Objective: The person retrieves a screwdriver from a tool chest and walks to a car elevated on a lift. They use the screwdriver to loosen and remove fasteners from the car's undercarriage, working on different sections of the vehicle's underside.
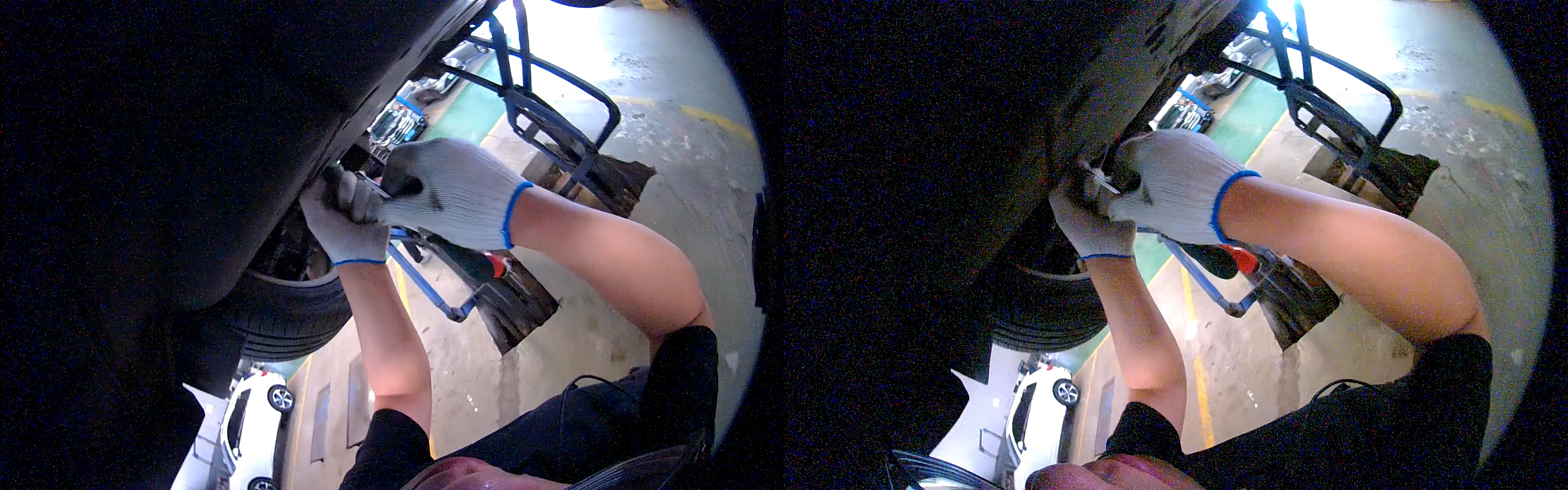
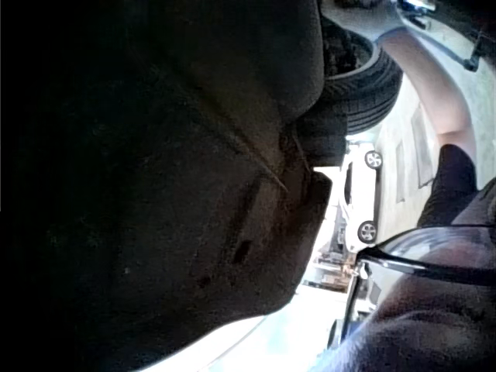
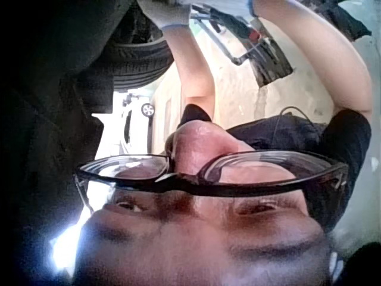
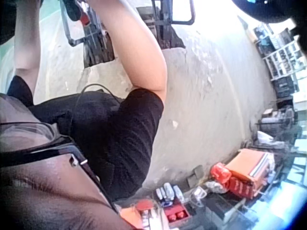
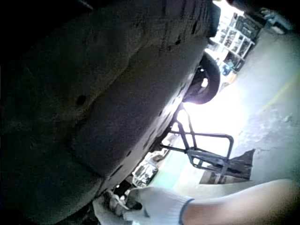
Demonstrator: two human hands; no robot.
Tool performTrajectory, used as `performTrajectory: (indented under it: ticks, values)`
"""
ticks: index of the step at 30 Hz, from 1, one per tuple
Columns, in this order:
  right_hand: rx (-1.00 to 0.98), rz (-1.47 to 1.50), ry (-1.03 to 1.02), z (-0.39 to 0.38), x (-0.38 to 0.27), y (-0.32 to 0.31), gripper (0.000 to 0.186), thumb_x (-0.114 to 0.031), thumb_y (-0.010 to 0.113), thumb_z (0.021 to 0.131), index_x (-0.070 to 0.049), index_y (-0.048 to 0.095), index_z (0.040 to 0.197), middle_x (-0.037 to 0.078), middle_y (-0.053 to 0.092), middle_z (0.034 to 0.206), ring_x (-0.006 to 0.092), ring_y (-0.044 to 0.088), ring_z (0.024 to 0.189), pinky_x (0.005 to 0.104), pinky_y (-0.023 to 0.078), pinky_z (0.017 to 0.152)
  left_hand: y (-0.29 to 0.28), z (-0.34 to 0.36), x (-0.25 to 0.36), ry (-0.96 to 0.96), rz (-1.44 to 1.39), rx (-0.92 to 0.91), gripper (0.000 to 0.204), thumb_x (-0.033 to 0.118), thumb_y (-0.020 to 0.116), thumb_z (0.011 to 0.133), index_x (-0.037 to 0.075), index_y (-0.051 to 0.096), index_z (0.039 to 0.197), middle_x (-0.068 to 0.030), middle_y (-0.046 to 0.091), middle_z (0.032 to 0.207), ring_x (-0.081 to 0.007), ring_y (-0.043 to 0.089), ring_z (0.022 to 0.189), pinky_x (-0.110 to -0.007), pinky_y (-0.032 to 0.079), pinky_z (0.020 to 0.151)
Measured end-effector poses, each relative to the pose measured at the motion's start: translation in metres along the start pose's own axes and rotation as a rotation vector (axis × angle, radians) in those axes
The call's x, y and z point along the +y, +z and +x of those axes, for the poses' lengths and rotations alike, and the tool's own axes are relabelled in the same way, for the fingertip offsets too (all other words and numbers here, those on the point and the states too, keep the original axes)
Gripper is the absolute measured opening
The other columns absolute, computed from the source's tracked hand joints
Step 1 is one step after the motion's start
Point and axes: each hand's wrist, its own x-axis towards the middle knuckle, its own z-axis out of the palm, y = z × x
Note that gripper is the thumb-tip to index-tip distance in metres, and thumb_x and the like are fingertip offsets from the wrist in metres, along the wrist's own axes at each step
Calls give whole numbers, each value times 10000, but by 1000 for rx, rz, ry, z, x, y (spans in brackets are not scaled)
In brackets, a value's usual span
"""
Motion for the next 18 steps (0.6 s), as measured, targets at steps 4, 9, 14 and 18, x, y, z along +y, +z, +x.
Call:
performTrajectory:
  ticks: [4,9,14,18]
  values:
    - [89,103,60,-14,-8,-27,382,-362,698,871,-11,714,1021,247,722,920,423,702,876,483,558,801,-54,9,-3,-243,-113,-214,205,281,512,958,130,609,860,44,290,587,-90,214,427,-262,184,413]
    - [170,32,23,-3,17,-40,317,-347,739,947,-40,722,1026,118,726,871,192,672,730,334,538,696,-61,13,-41,-362,-216,-187,267,260,531,976,99,701,1104,50,321,614,-88,230,438,-261,182,402]
    - [125,-12,11,9,17,-50,331,-347,725,949,-31,745,1047,149,741,898,222,698,773,348,556,740,-58,3,-47,-393,-191,-263,295,350,498,1075,100,653,1062,40,339,617,-85,235,443,-262,189,395]
    - [64,27,41,21,32,-62,363,-356,730,937,-22,752,1077,170,754,930,235,715,806,355,560,771,-24,-7,-51,-330,30,-179,303,379,518,1092,101,636,1068,39,361,626,-80,256,459,-258,202,414]
